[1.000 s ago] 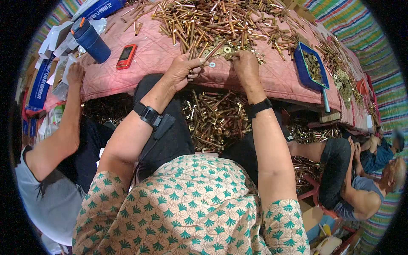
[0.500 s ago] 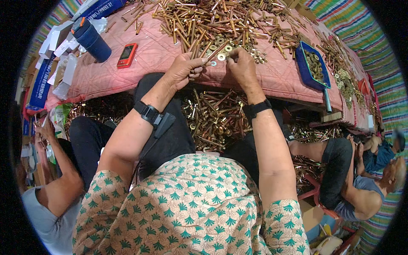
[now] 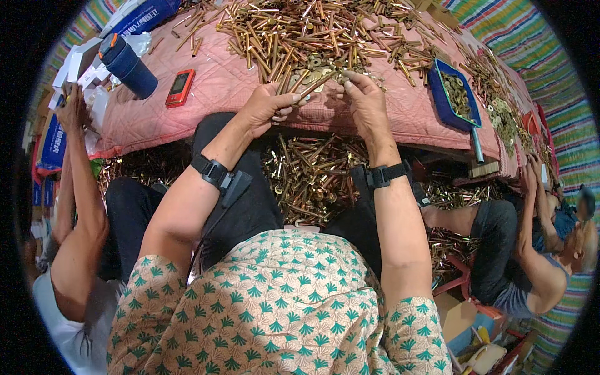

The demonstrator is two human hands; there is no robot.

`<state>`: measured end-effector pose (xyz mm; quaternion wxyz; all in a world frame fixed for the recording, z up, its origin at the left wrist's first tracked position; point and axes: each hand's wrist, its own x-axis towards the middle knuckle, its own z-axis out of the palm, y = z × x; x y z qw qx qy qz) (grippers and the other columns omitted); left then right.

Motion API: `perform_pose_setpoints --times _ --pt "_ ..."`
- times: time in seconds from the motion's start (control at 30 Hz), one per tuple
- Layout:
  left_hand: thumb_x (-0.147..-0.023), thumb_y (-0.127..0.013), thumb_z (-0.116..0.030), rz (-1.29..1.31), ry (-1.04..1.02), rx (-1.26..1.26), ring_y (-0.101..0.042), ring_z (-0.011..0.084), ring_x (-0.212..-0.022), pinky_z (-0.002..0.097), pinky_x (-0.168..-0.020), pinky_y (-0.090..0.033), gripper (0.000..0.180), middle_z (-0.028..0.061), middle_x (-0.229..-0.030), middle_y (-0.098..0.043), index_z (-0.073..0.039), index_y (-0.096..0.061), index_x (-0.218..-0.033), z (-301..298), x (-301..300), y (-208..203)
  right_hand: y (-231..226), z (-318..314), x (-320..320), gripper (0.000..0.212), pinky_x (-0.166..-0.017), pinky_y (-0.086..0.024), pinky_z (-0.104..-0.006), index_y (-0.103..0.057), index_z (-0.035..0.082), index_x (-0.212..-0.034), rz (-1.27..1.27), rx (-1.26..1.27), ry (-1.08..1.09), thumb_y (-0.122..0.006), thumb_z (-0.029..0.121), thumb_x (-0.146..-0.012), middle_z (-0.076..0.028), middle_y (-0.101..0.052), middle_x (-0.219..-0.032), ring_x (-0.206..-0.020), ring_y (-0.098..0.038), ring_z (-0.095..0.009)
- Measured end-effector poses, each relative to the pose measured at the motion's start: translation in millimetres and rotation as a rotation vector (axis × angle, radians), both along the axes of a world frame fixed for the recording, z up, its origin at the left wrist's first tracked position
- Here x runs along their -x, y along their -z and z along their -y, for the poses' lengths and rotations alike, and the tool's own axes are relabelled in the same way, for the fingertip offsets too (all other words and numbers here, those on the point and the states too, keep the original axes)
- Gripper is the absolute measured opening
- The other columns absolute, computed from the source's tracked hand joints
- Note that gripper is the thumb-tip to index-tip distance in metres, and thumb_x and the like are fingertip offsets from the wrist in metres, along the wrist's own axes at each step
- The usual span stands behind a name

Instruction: Sorting and assembling small metal tubes and washers on a table.

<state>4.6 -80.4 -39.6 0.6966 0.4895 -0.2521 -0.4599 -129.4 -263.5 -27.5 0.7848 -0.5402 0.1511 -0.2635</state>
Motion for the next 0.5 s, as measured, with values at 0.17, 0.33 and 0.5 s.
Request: perform_pose_setpoints --times 0.17,0.33,0.5 --pt "-0.086 -0.065 -0.011 0.029 0.017 -0.014 -0.041 0.0016 -0.052 0.0164 -0.042 -0.03 0.022 0.0042 -0.085 -0.066 -0.001 -0.061 -0.104 1.3 2.4 -0.9 2.1 4.6 3.5 0.024 -0.075 -0.052 -0.0271 -0.058 -0.003 -0.114 0.038 -0.013 -0.028 -0.058 0.004 -0.091 -0.006 -0.062 -0.097 -0.082 -0.061 -0.015" --pt "-0.084 -0.068 -0.012 0.06 0.039 -0.042 -0.042 0.0013 -0.051 0.0163 -0.042 -0.03 0.023 0.0027 -0.083 -0.066 -0.002 -0.061 -0.103 0.4 1.3 2.2 -3.1 3.3 6.9 0.024 -0.077 -0.052 -0.0266 -0.059 -0.003 -0.114 0.07 0.033 -0.059 -0.058 0.002 -0.09 -0.007 -0.063 -0.097 -0.083 -0.062 -0.015" --pt "-0.081 -0.069 -0.012 0.066 0.052 -0.025 -0.045 0.003 -0.052 0.0169 -0.042 -0.032 0.02 0.0026 -0.077 -0.065 -0.001 -0.061 -0.094 0.7 6.0 -3.1 -8.7 2.9 12.3 0.022 -0.077 -0.052 -0.0258 -0.061 -0.003 -0.112 0.07 0.056 -0.08 -0.059 0.001 -0.09 -0.007 -0.064 -0.096 -0.084 -0.063 -0.015"
